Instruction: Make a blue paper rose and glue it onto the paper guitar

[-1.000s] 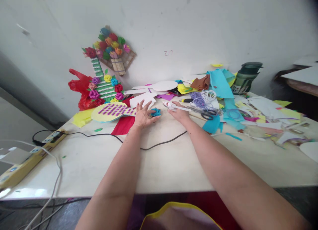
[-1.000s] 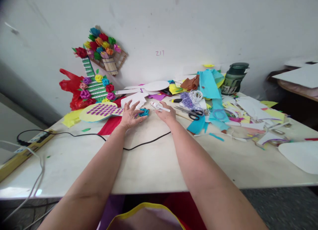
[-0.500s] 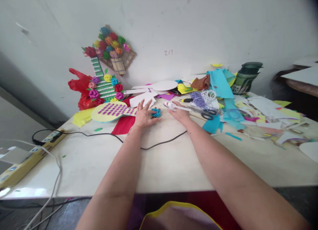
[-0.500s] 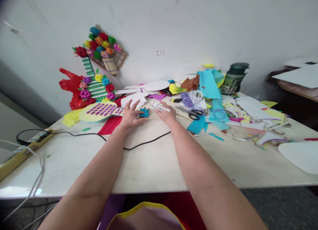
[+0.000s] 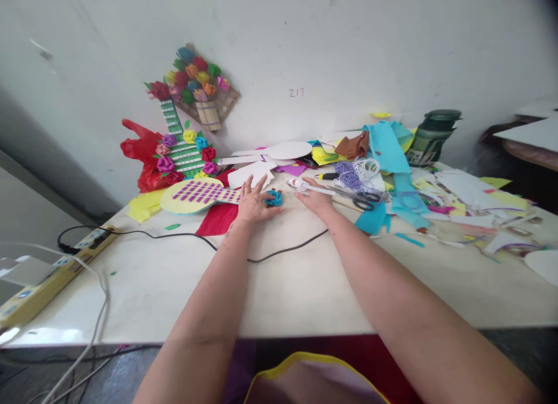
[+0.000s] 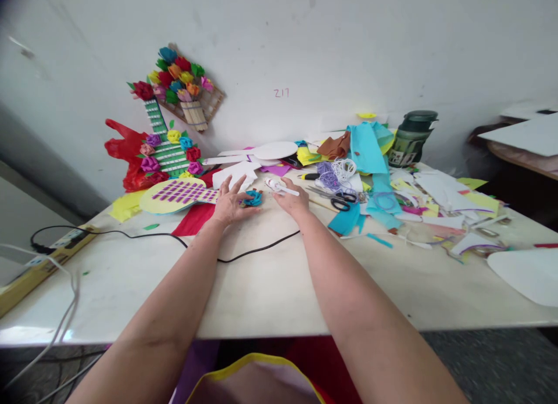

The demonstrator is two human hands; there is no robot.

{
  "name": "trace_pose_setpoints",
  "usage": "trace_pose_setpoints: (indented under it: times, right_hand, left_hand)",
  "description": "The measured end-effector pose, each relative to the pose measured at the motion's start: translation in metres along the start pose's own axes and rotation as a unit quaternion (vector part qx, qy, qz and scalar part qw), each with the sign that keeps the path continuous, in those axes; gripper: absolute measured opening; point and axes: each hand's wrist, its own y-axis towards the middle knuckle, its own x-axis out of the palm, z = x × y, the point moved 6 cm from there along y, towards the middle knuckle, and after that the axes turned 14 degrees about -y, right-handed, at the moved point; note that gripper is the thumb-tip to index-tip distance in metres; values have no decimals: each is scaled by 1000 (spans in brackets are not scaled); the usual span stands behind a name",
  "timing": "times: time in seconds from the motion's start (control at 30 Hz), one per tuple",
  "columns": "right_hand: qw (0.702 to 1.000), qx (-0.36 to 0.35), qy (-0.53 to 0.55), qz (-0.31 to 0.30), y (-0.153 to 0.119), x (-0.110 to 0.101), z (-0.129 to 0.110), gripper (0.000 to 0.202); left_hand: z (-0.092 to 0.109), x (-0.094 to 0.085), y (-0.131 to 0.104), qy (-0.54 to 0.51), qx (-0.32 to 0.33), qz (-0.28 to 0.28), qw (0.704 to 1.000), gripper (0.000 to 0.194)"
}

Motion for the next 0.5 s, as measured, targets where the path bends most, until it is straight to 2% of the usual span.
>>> trace_pose_setpoints:
  times: [0.5]
  right_hand:
    - [999, 18, -42, -6, 1, -1, 0, 54]
  left_hand:
    - [0, 3, -1, 0, -8, 10, 1000, 45]
